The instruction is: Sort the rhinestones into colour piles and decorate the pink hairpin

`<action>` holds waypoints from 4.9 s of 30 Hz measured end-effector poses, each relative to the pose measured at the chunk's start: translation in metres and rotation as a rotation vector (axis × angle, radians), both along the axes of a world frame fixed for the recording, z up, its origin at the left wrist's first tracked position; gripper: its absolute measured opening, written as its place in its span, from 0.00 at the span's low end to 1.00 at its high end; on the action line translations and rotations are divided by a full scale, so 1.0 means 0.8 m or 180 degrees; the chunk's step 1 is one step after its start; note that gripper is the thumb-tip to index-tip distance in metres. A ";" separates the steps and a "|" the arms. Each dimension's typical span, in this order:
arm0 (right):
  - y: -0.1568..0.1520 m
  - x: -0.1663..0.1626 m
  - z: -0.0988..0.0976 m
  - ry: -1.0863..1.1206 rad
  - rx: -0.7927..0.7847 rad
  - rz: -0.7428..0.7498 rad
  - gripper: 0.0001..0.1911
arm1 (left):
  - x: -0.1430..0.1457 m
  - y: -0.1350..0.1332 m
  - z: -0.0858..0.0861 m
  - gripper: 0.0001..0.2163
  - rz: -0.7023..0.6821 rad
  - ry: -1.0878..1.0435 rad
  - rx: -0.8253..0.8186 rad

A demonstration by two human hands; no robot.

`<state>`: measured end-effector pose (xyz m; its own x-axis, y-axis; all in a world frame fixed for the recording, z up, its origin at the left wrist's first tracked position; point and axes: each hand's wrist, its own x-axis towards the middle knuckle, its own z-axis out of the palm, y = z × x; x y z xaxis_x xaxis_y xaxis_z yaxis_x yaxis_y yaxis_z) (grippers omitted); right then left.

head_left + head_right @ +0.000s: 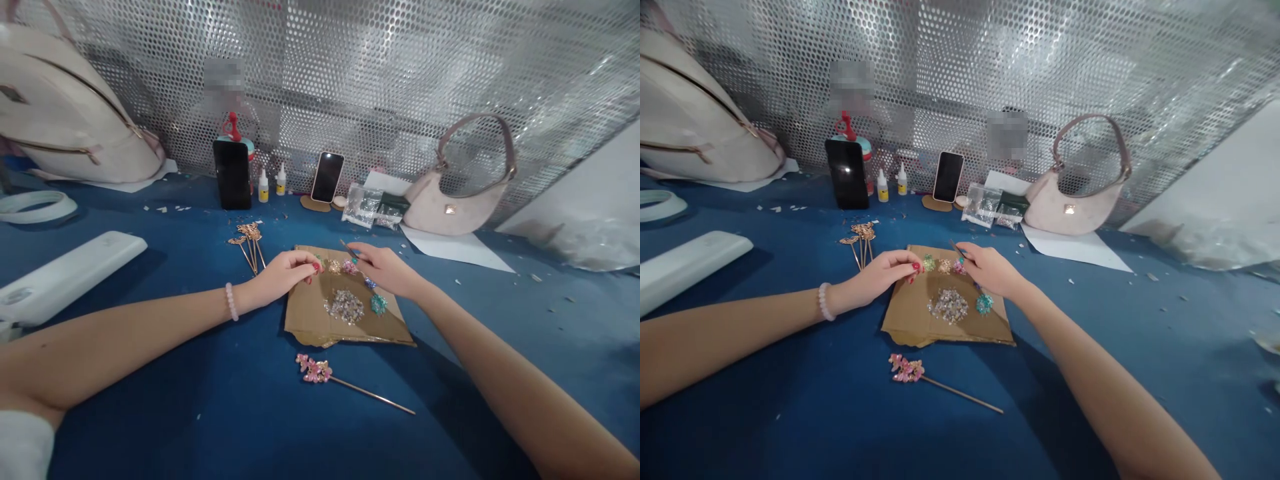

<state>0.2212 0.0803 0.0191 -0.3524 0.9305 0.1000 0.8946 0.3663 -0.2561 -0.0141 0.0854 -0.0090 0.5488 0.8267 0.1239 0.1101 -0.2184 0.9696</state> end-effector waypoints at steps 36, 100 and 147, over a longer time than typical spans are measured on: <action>-0.012 -0.015 0.011 -0.0992 -0.0051 0.0141 0.20 | -0.002 0.004 -0.007 0.07 -0.0065 -0.0054 0.0038; -0.001 0.012 0.020 -0.1221 0.0867 0.1164 0.17 | 0.001 0.001 0.002 0.06 0.0061 -0.0014 -0.0120; -0.004 0.011 0.026 -0.1004 0.0736 0.1313 0.17 | -0.001 0.005 -0.007 0.06 -0.0053 -0.0130 0.0007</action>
<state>0.2302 0.0772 0.0397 -0.7278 0.6759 0.1156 0.6857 0.7164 0.1288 -0.0148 0.0893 -0.0142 0.5568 0.8173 0.1482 0.0668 -0.2219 0.9728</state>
